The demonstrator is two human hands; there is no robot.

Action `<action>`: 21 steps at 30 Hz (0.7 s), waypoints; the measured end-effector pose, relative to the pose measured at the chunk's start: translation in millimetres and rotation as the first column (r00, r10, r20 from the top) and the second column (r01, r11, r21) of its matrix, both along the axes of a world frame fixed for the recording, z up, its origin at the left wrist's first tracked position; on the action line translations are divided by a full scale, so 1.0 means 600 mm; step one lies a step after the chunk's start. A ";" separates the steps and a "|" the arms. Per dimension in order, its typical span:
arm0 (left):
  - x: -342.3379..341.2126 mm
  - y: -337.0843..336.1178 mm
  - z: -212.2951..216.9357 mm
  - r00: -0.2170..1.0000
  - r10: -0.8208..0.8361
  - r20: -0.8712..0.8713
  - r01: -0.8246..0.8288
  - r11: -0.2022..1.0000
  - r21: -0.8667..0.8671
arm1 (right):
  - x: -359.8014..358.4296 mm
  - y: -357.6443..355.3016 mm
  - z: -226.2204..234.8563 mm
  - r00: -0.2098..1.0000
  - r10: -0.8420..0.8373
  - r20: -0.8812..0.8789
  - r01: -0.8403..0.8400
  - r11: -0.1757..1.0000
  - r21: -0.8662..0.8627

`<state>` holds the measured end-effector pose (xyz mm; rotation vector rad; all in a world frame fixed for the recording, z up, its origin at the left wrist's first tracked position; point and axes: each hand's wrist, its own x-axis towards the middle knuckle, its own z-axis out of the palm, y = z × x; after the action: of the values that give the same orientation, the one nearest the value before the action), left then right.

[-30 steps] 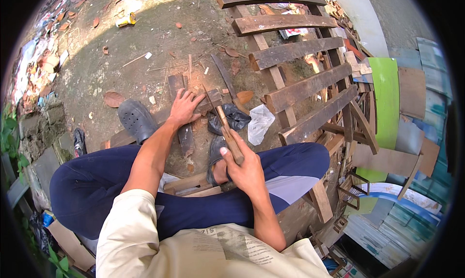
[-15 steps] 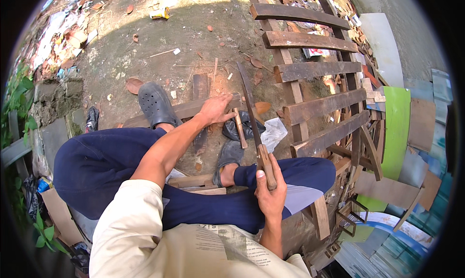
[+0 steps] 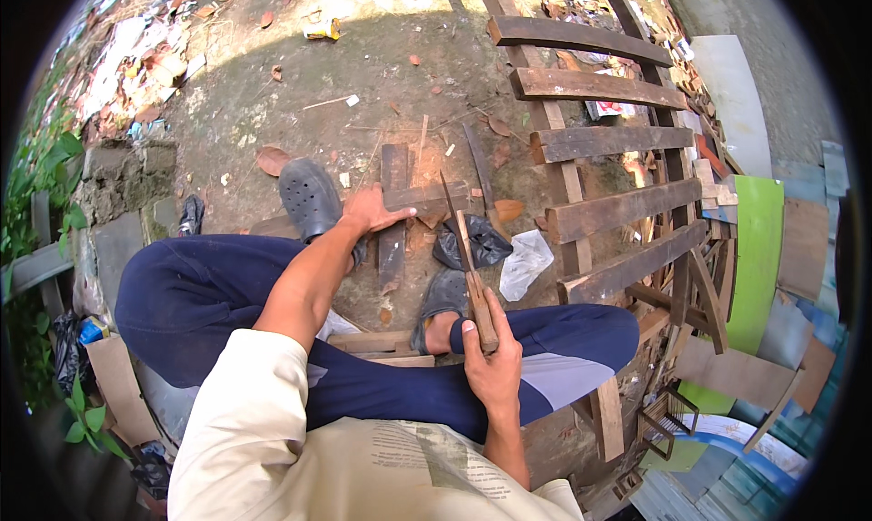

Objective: The person sits on the ground and uses a machete to repeatedly chop a small piece of wood into smaller fragments. The person holds the wood with one hand and swings the machete with the other, creating wood chips and debris.

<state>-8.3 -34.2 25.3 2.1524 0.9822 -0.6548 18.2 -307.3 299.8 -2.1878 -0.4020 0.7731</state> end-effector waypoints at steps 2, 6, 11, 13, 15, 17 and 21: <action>0.003 -0.007 -0.008 1.000 0.010 -0.016 -0.010 1.000 -0.012 | -0.007 0.008 -0.001 0.999 0.032 0.020 -0.032 0.999 -0.016; 0.006 -0.009 -0.024 0.998 0.019 -0.059 -0.019 1.000 0.006 | -0.019 0.019 0.003 0.994 0.094 0.063 -0.090 0.994 -0.056; 0.008 -0.012 -0.024 0.995 0.021 -0.095 -0.023 1.000 -0.018 | -0.033 0.030 0.023 0.991 0.106 0.084 -0.093 0.986 -0.141; 0.005 -0.014 -0.032 0.998 0.030 -0.062 -0.029 0.999 0.018 | -0.032 0.034 0.029 0.993 0.093 0.069 -0.082 0.986 -0.145; -0.001 -0.017 -0.036 0.998 0.044 -0.042 -0.042 0.998 0.042 | -0.027 0.037 0.027 0.994 0.094 0.060 -0.084 0.986 -0.144; -0.001 -0.021 -0.034 0.998 0.049 -0.033 -0.047 0.997 0.057 | -0.009 0.049 0.008 0.994 0.095 0.057 -0.087 0.987 -0.133; -0.003 -0.020 -0.019 0.999 0.048 0.021 -0.049 0.997 0.060 | 0.047 0.102 -0.089 0.996 0.078 0.051 -0.069 0.984 -0.166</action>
<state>-10.3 -46.2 13.6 2.1761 1.0533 -0.5870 46.4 -246.0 246.3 -2.3651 -0.4646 0.8096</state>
